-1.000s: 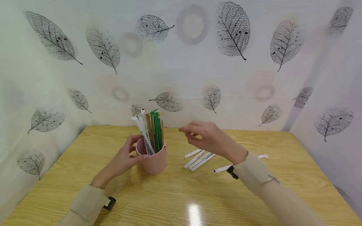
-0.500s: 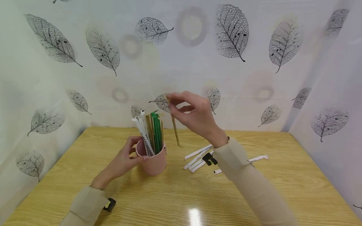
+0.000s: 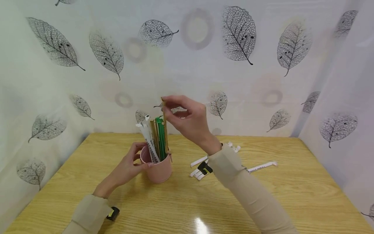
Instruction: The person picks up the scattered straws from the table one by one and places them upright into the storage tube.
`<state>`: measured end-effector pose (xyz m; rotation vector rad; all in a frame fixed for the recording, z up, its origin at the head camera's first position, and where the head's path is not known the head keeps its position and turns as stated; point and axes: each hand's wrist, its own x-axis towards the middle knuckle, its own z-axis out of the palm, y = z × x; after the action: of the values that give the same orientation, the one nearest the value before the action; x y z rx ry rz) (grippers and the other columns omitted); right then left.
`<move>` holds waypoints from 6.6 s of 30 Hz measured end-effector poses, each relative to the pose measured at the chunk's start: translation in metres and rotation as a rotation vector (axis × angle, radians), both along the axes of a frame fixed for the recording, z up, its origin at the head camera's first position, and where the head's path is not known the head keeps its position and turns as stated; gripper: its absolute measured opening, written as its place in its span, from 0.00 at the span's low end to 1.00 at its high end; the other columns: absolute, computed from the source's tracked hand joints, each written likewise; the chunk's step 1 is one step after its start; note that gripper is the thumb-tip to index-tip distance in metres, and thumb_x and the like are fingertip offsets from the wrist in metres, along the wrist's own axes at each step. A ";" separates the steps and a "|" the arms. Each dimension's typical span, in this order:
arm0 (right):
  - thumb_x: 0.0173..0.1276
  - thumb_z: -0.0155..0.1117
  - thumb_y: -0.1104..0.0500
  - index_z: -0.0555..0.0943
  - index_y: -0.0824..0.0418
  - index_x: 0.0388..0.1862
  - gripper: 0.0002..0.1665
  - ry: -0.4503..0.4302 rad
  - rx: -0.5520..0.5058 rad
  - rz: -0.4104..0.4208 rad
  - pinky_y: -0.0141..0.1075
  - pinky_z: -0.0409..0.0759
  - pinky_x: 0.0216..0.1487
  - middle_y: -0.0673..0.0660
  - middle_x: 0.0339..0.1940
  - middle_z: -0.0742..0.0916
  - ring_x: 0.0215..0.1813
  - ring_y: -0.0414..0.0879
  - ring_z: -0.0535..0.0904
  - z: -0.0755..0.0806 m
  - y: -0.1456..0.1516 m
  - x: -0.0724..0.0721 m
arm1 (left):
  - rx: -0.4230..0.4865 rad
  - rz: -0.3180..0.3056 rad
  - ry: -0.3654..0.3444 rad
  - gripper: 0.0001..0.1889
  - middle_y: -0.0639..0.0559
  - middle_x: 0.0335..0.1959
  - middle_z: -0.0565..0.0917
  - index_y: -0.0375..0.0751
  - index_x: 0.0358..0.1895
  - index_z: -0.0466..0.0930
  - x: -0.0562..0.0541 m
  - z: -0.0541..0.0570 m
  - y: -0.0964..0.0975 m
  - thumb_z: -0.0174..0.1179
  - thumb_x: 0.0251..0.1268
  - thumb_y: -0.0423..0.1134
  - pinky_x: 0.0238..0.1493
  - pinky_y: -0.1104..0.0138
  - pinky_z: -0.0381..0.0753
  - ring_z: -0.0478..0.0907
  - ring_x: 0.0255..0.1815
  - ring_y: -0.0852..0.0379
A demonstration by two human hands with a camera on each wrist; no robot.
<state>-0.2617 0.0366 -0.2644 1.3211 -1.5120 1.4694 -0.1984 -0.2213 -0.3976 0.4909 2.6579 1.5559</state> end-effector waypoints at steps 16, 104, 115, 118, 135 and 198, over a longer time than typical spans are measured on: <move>0.60 0.69 0.78 0.85 0.73 0.47 0.15 0.042 0.236 -0.055 0.29 0.88 0.35 0.67 0.41 0.91 0.38 0.53 0.90 -0.049 -0.007 0.000 | 0.003 0.013 -0.014 0.38 0.42 0.72 0.68 0.51 0.73 0.57 0.002 0.004 0.001 0.69 0.66 0.48 0.58 0.53 0.85 0.76 0.66 0.37; 0.59 0.72 0.72 0.88 0.57 0.42 0.15 0.084 1.078 -0.165 0.24 0.81 0.37 0.49 0.38 0.88 0.37 0.37 0.82 -0.125 0.098 0.027 | -0.010 0.005 0.016 0.37 0.39 0.70 0.69 0.48 0.72 0.57 0.002 0.001 0.000 0.68 0.66 0.46 0.57 0.53 0.85 0.76 0.65 0.36; 0.51 0.73 0.80 0.85 0.64 0.44 0.23 0.168 0.644 -0.156 0.24 0.83 0.34 0.55 0.40 0.89 0.34 0.42 0.86 -0.068 0.096 0.000 | -0.011 0.006 0.010 0.37 0.43 0.72 0.68 0.52 0.72 0.57 0.002 0.002 0.000 0.69 0.66 0.48 0.59 0.50 0.84 0.75 0.66 0.36; 0.50 0.73 0.81 0.85 0.65 0.45 0.23 0.141 0.535 -0.155 0.25 0.85 0.36 0.58 0.39 0.89 0.34 0.45 0.87 -0.053 0.091 -0.003 | -0.009 0.004 0.006 0.37 0.43 0.72 0.68 0.52 0.72 0.57 0.003 0.003 0.000 0.69 0.66 0.49 0.59 0.50 0.84 0.75 0.66 0.36; 0.52 0.70 0.84 0.83 0.76 0.45 0.19 -0.013 0.195 -0.005 0.33 0.89 0.38 0.67 0.39 0.88 0.41 0.38 0.87 0.011 0.043 0.001 | -0.007 -0.001 0.023 0.36 0.42 0.71 0.69 0.51 0.71 0.58 0.002 0.003 0.000 0.69 0.66 0.47 0.57 0.52 0.85 0.76 0.65 0.36; 0.65 0.69 0.70 0.88 0.59 0.42 0.10 -0.122 1.064 -0.044 0.28 0.84 0.37 0.51 0.38 0.90 0.38 0.37 0.84 -0.096 0.081 0.021 | -0.020 0.003 0.043 0.34 0.37 0.71 0.72 0.47 0.70 0.59 0.002 -0.003 -0.003 0.68 0.68 0.44 0.57 0.51 0.85 0.75 0.67 0.33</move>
<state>-0.2406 0.1180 -0.3609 1.7305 -2.5375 0.6659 -0.1960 -0.2240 -0.4003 0.5251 2.7037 1.5358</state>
